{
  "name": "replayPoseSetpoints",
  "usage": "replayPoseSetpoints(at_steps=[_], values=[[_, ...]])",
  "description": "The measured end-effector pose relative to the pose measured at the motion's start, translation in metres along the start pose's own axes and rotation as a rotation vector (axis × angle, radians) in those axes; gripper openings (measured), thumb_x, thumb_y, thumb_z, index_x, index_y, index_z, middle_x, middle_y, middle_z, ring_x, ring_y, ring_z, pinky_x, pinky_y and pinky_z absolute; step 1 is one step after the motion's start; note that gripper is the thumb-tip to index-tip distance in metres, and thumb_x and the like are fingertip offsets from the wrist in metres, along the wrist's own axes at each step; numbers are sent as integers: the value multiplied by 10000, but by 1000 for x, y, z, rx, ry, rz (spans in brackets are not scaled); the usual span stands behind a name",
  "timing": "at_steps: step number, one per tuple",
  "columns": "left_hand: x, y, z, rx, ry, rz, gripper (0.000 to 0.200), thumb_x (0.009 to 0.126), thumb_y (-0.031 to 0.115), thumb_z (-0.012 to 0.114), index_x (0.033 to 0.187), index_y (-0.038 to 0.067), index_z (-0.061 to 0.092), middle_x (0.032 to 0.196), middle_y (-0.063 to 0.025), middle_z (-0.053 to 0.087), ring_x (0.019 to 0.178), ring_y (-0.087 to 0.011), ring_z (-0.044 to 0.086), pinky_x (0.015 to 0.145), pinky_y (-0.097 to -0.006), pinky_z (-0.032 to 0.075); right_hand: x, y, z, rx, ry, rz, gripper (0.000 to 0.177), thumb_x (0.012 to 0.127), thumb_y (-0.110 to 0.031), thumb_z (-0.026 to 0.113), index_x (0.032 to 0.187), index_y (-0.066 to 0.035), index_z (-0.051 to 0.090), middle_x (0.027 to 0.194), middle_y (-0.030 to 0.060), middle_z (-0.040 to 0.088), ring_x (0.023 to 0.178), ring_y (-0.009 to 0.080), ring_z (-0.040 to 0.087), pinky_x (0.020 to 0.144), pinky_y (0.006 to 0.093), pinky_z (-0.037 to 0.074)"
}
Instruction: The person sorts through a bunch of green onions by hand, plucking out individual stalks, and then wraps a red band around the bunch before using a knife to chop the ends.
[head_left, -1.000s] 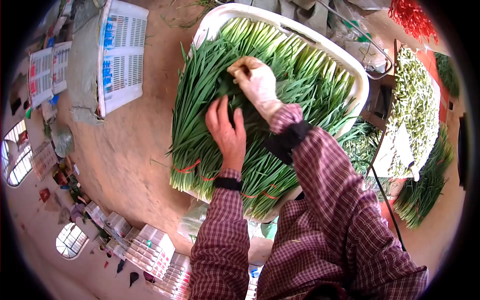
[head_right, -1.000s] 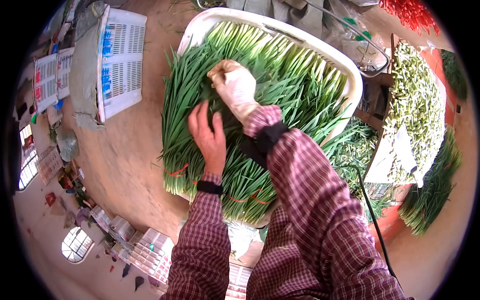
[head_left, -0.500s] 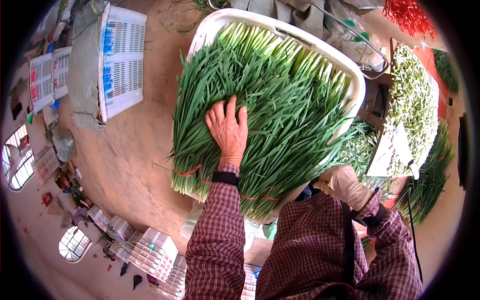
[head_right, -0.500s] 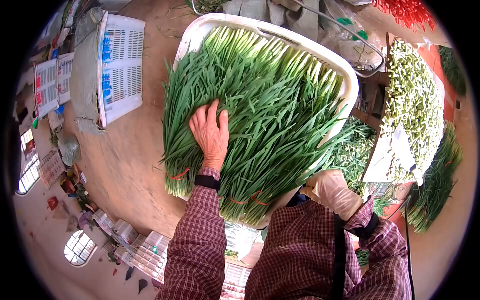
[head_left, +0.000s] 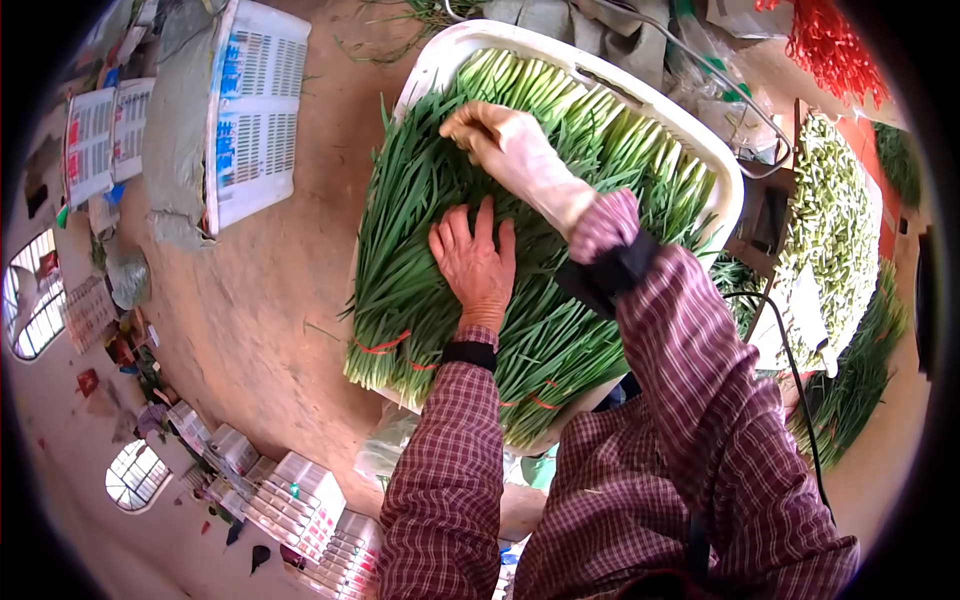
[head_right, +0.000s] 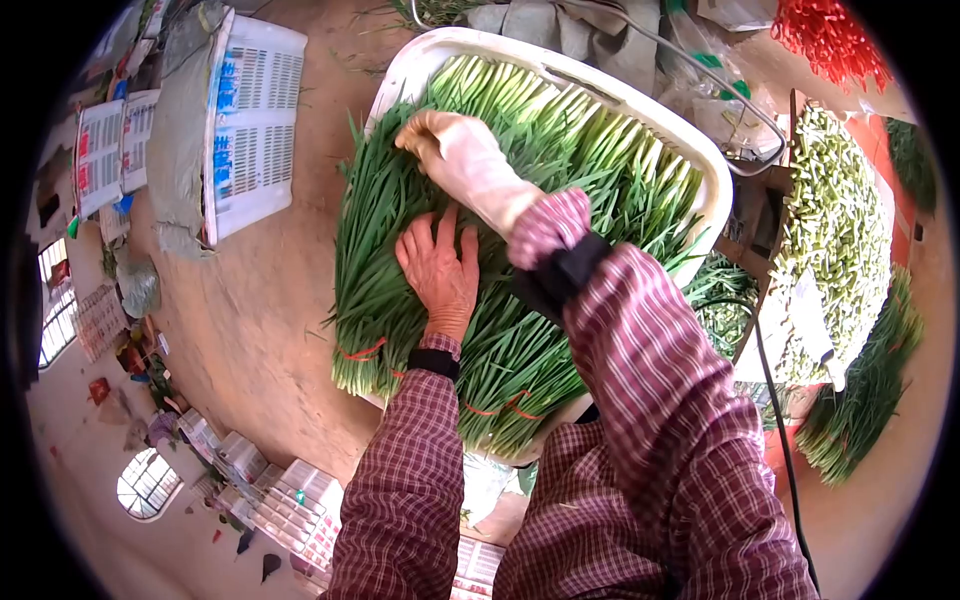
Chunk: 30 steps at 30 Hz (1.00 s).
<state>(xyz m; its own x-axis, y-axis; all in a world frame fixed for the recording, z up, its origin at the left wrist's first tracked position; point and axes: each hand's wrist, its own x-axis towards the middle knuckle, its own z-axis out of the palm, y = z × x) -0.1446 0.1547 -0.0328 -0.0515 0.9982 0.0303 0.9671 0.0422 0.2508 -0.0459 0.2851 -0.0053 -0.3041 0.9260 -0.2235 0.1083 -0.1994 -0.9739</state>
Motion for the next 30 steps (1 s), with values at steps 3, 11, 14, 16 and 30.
replayPoseSetpoints(at_steps=[3,11,14,16,30], values=[[-1,-1,2,12,-10,-1,392,886,332,589,1201,99,595,1125,-124,517,1137,-309,468,1029,-500,315,39,40,29,22,24,-40,172,915,-26,540,1035,-3,661,852,58,678,674,105,582,666,260,514],[0,-2,6,6,35,16,369,869,349,547,1122,85,594,1094,-136,507,1098,-323,460,1024,-476,292,42,56,46,-303,54,37,230,823,-268,655,1009,-142,704,915,127,705,893,318,666,799,390,518],[-1,-2,5,5,19,19,376,855,355,551,1098,69,588,1103,-137,506,1107,-328,456,1028,-477,288,38,50,46,-343,61,14,232,805,-266,675,1008,-155,700,904,100,709,877,297,671,785,384,518],[-1,-2,4,5,10,24,380,847,355,554,1089,63,586,1108,-138,506,1109,-330,456,1030,-477,288,35,47,47,-269,86,-32,204,818,-159,686,1017,-116,670,801,62,707,726,211,673,712,319,524],[0,0,6,27,19,1,393,813,350,594,1077,60,580,1097,-135,504,1118,-323,452,1041,-472,283,43,52,50,-343,49,-84,217,771,-195,689,980,-137,681,884,66,691,830,253,663,756,354,514]])
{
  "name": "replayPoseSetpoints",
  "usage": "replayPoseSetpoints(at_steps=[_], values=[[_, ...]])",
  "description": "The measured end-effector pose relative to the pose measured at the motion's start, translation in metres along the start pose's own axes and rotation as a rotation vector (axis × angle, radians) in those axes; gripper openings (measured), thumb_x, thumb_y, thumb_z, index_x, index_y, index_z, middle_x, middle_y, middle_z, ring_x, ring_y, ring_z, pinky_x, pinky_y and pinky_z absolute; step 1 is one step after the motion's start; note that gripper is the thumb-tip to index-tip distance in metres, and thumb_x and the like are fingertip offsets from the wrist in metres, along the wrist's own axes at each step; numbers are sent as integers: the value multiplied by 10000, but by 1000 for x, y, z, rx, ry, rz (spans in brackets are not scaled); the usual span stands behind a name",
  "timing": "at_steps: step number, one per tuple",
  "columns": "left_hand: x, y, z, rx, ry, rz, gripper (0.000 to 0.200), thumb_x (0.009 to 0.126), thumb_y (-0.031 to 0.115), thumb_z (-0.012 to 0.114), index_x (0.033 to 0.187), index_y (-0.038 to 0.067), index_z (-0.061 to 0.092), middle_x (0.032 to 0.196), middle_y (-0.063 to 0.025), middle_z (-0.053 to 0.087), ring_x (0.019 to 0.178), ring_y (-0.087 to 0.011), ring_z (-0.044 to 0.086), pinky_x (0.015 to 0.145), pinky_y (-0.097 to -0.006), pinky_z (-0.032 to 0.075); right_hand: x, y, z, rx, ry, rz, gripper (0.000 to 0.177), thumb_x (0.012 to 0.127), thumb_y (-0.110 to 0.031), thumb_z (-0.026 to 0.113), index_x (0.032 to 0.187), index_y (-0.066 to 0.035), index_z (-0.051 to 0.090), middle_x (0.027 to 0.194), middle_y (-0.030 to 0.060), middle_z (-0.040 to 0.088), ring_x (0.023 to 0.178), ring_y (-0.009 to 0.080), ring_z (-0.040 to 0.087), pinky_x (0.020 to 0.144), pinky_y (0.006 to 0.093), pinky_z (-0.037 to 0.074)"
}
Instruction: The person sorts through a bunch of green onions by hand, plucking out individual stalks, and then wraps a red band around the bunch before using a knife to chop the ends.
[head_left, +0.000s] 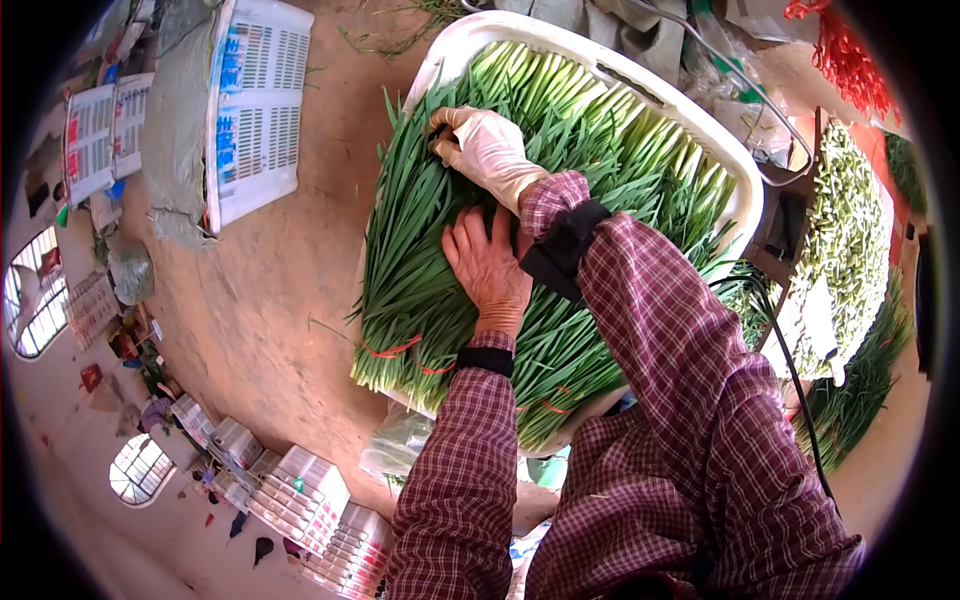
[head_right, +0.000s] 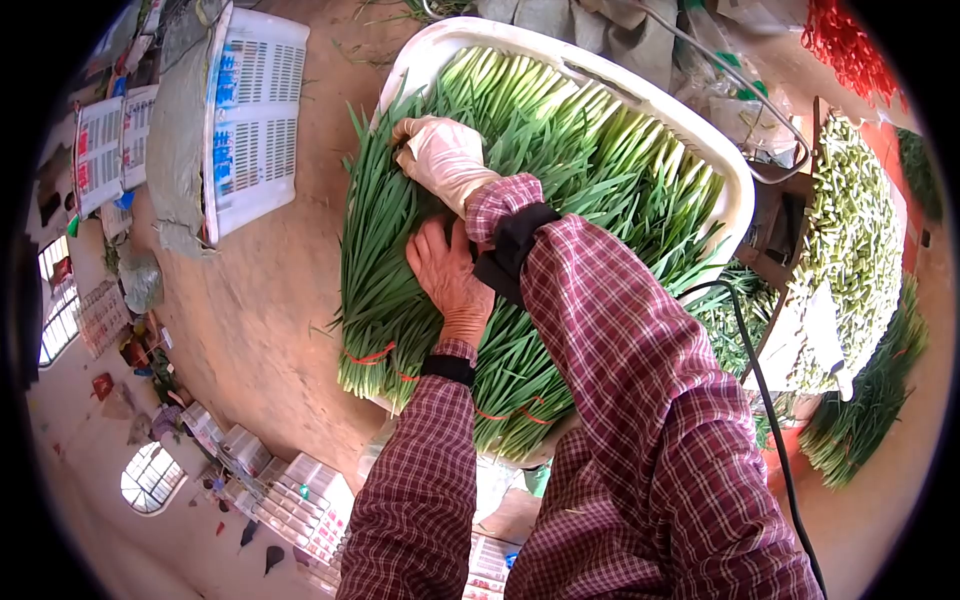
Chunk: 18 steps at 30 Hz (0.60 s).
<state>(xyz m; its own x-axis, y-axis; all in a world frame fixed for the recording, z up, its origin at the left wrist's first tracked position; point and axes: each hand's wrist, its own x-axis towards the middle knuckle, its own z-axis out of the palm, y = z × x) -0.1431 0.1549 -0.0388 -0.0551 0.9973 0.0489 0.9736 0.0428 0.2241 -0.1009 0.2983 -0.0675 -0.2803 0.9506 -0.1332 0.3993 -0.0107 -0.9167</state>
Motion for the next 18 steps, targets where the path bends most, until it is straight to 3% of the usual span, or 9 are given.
replayPoseSetpoints(at_steps=[2,4,5,10,12,16,18], values=[[0,0,0,-1,-5,-2,391,815,349,594,1078,61,581,1097,-136,503,1118,-324,452,1041,-472,283,0,1,-1,30,-23,17,205,752,-222,674,946,-158,694,946,86,691,900,291,658,788,386,512],[0,0,0,0,-10,-3,389,816,348,593,1079,62,581,1096,-136,503,1119,-324,452,1041,-472,283,-1,2,0,0,14,-69,184,785,-160,703,957,-105,665,813,42,676,760,212,668,706,328,513],[0,0,0,3,-7,-5,391,814,348,594,1080,62,581,1096,-137,503,1118,-325,452,1041,-473,283,-1,1,0,0,13,-69,184,785,-160,703,957,-105,665,813,42,676,760,212,668,706,328,513],[-1,-1,1,5,6,2,414,798,355,604,1084,57,579,1094,-140,501,1117,-328,451,1041,-476,282,-1,2,2,-86,45,-136,159,791,-209,675,906,-100,663,833,92,677,766,291,664,717,374,516],[-1,-1,-2,-2,-82,-24,428,865,360,585,1190,84,559,1159,-141,491,1196,-323,430,1059,-512,275,2,3,6,-161,43,-109,164,776,-226,664,871,-91,664,834,118,677,782,310,667,708,397,515],[-2,-2,-1,2,-95,-25,433,865,372,577,1185,81,562,1154,-144,491,1194,-321,431,1062,-508,274,-1,7,19,-208,155,-51,190,766,-246,629,806,-63,656,780,173,672,736,351,670,655,442,515],[-1,-3,0,-2,-14,14,421,791,357,609,1099,71,583,1093,-134,499,1112,-325,453,1035,-476,290,-1,10,22,-204,161,-18,186,792,-254,621,797,-70,654,766,167,675,728,351,672,657,448,523]])
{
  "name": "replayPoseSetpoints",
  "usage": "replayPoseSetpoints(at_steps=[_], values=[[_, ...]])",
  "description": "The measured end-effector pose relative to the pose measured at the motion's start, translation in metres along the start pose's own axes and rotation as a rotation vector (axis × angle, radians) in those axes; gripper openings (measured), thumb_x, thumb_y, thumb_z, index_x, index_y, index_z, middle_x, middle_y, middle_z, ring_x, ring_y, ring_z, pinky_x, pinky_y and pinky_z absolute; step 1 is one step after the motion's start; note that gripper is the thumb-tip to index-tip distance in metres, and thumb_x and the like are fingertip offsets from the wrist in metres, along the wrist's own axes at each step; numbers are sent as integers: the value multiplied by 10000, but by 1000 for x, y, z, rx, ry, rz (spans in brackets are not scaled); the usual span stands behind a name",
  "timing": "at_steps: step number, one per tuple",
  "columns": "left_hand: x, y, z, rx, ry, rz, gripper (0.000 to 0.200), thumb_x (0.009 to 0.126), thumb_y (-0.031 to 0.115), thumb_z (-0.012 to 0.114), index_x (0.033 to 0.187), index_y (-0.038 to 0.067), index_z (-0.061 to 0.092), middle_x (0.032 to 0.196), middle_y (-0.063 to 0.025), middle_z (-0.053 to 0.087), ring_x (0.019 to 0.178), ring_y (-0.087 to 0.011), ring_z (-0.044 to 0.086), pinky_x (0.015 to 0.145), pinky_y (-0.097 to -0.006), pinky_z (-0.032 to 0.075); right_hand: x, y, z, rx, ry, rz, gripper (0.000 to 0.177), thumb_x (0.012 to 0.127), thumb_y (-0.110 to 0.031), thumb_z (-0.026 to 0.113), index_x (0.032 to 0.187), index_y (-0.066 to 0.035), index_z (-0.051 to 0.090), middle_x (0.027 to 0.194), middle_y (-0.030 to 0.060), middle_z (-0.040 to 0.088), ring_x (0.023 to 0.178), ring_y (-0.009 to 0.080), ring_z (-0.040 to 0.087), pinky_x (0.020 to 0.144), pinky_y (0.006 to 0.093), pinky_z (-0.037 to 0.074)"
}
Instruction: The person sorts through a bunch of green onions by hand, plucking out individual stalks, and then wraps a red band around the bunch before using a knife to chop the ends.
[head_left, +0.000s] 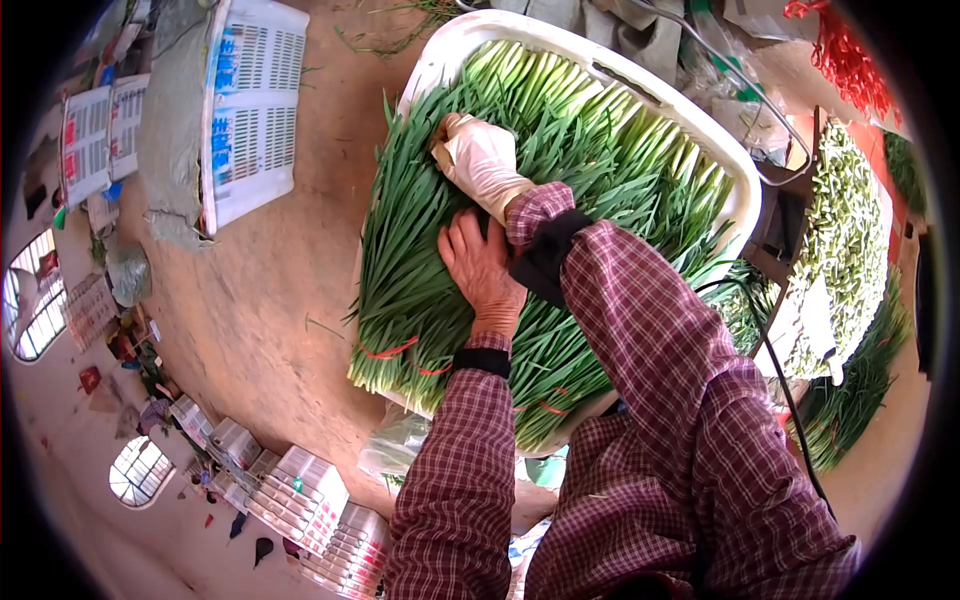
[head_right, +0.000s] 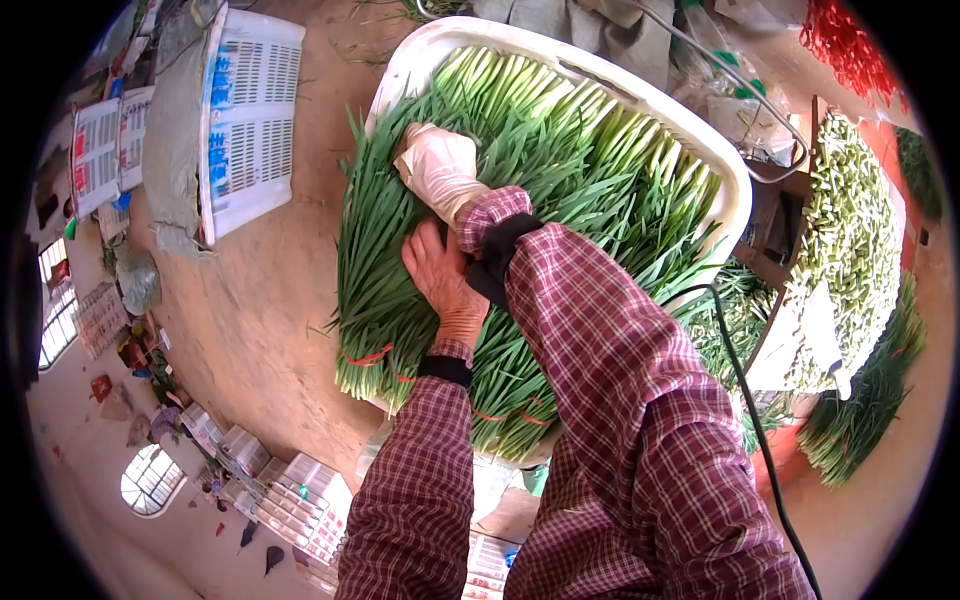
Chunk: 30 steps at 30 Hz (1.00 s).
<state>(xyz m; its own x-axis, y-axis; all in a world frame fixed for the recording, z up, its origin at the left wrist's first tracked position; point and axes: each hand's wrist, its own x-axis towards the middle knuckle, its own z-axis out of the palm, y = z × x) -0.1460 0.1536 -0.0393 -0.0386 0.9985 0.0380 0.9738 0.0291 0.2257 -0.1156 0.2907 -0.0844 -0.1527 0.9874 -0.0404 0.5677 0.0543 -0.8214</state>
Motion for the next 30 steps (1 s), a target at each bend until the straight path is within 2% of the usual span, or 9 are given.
replayPoseSetpoints(at_steps=[3,6,10,14,16,18,19,23,30], values=[[1,2,2,15,36,-5,394,832,325,599,1155,100,586,1101,-119,499,1098,-317,460,1032,-473,297,14,14,-11,246,224,315,239,876,-294,584,806,-78,655,746,148,684,707,323,678,685,405,540],[0,4,2,23,52,-4,393,865,294,598,1218,123,577,1112,-106,500,1088,-310,465,1032,-465,301,25,23,-56,545,233,171,196,906,-219,587,880,-36,653,709,80,676,687,213,669,675,306,524],[2,-2,0,0,28,-19,458,863,303,628,1276,121,552,1158,-95,510,1126,-293,468,1042,-452,297,-41,-2,-172,703,-173,206,150,956,-84,490,952,-7,618,806,49,652,630,89,572,607,242,485],[30,-5,-29,-130,-16,-54,783,805,500,689,1391,54,424,1356,-154,467,1202,-330,460,1013,-477,339,-161,8,-263,698,-853,203,196,950,-77,477,1061,-18,627,840,84,657,664,126,640,563,242,550],[48,-8,-33,-104,-130,-102,863,777,593,681,1404,62,415,1401,-165,449,1244,-330,440,996,-498,350,-216,10,-294,195,-1147,382,298,972,-228,540,1241,-123,613,942,58,705,699,132,667,584,262,564],[54,2,-20,-40,-308,-96,861,770,670,641,1392,108,445,1343,-156,485,1223,-324,436,978,-540,331,-275,24,-307,-367,-1124,181,429,921,-389,604,1270,-139,596,795,29,700,655,129,652,598,324,546],[46,6,-9,-48,-317,-42,821,763,724,608,1352,162,503,1238,-142,516,1173,-303,441,968,-563,304,-303,38,-307,-443,-1041,286,337,922,-332,621,1170,-107,657,726,47,685,633,169,656,606,345,535],[2,40,-6,-35,-85,133,459,824,458,669,1183,174,632,1166,-111,501,1124,-316,456,1012,-471,305,-355,46,-316,-192,-607,506,145,854,-185,651,900,-65,720,715,107,654,666,285,655,624,372,527],[-5,39,0,-5,-42,165,431,839,437,661,1181,177,628,1181,-122,496,1147,-322,448,1027,-498,290,-349,14,-298,-116,-573,478,165,871,-222,649,878,-74,720,725,99,673,644,281,658,602,373,526]])
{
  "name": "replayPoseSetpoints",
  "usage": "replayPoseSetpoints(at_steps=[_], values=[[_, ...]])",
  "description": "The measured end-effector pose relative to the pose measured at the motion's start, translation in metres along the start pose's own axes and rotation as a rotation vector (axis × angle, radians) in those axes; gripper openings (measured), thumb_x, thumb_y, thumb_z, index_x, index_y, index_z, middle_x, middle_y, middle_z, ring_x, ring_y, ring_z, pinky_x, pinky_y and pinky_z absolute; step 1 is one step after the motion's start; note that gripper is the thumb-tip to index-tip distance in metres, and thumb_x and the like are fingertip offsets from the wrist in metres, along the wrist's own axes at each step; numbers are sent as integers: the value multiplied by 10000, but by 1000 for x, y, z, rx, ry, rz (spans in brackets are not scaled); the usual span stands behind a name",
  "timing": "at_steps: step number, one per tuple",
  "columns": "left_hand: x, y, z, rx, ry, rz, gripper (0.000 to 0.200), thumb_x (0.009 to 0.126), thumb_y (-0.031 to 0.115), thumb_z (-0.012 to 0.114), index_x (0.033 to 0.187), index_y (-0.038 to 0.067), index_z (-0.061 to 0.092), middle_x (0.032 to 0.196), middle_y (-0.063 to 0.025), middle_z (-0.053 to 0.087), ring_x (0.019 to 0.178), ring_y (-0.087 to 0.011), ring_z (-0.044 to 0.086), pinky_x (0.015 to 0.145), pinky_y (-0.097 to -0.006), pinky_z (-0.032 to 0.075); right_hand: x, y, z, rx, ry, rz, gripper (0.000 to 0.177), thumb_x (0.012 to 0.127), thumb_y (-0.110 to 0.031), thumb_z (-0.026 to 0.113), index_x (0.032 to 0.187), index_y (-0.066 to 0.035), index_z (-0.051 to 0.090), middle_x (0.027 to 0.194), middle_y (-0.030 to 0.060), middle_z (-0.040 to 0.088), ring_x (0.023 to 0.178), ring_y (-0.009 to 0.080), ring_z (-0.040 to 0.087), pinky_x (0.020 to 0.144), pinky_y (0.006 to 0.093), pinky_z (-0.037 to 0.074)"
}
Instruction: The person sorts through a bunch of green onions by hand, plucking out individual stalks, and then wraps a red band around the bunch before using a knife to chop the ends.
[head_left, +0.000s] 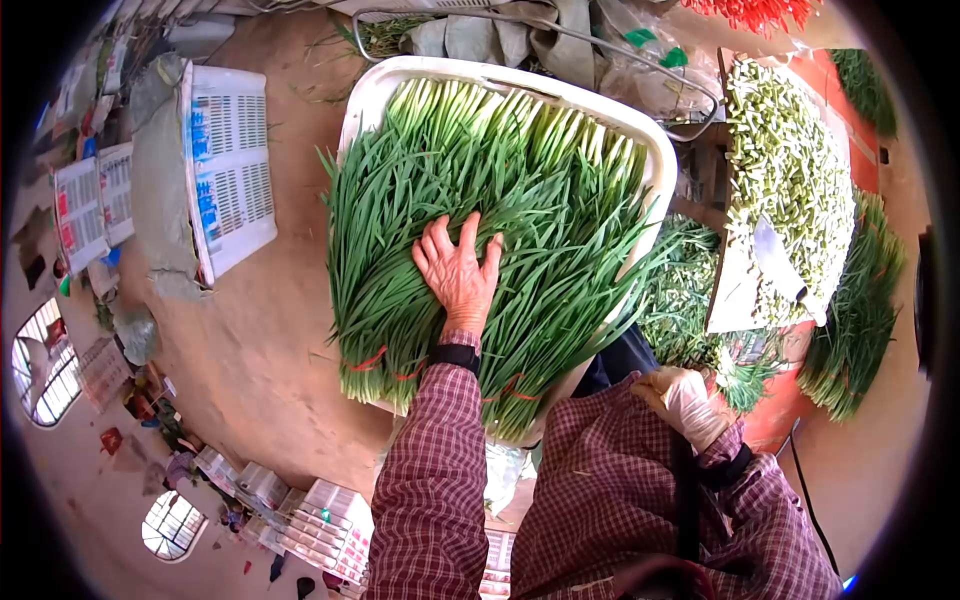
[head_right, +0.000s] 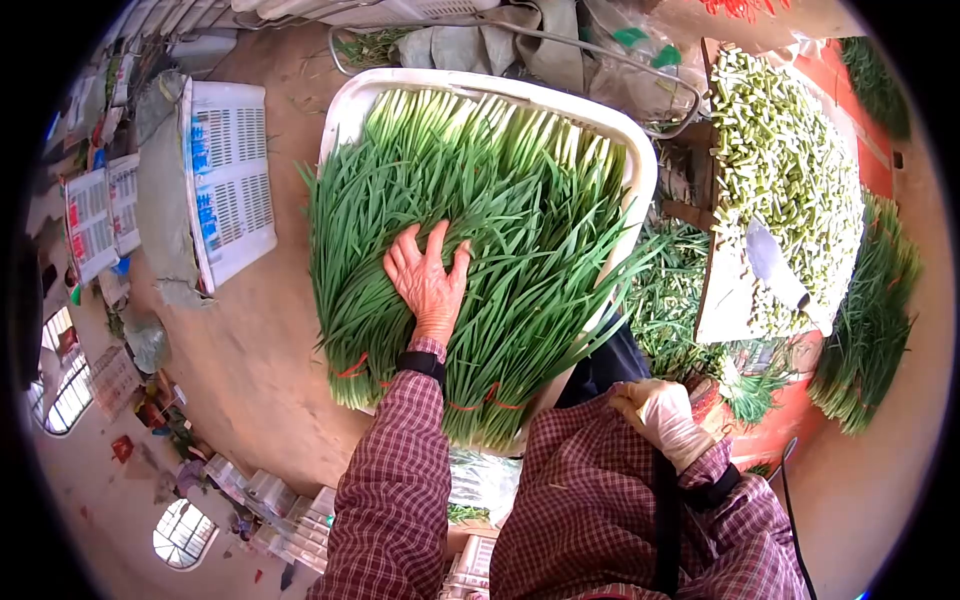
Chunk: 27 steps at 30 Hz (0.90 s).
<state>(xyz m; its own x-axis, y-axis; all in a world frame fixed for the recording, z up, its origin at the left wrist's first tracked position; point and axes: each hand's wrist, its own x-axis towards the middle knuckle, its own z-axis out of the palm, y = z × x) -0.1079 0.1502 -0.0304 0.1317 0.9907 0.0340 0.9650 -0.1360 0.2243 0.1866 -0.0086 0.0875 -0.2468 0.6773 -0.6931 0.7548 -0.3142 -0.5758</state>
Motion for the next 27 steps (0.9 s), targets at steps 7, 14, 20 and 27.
replayPoseSetpoints(at_steps=[7,14,20,27], values=[[-1,1,1,23,8,-11,421,848,432,642,1178,170,628,1190,-124,494,1144,-328,448,1032,-497,287,64,-32,-13,211,215,-187,296,832,-117,669,1127,-103,639,889,96,660,789,267,670,681,357,537],[39,-37,-17,-239,39,-144,230,759,152,708,980,118,653,919,-73,598,861,-286,580,830,-427,432,33,-23,22,212,61,-67,194,848,-152,651,1025,-73,667,869,119,657,763,301,656,663,385,526],[89,-90,-41,-1206,172,-786,327,767,-44,666,1089,1,630,1010,-33,660,852,-153,598,773,-311,487,20,-11,32,167,3,-91,200,880,-164,630,1053,-72,668,863,125,649,761,298,651,667,377,524],[103,-118,-63,-1130,196,-686,384,845,37,658,1217,12,566,1048,-58,629,964,-152,579,874,-289,463,18,-2,29,278,123,-2,197,859,-126,658,1050,-79,669,859,121,649,740,296,650,651,366,519]])
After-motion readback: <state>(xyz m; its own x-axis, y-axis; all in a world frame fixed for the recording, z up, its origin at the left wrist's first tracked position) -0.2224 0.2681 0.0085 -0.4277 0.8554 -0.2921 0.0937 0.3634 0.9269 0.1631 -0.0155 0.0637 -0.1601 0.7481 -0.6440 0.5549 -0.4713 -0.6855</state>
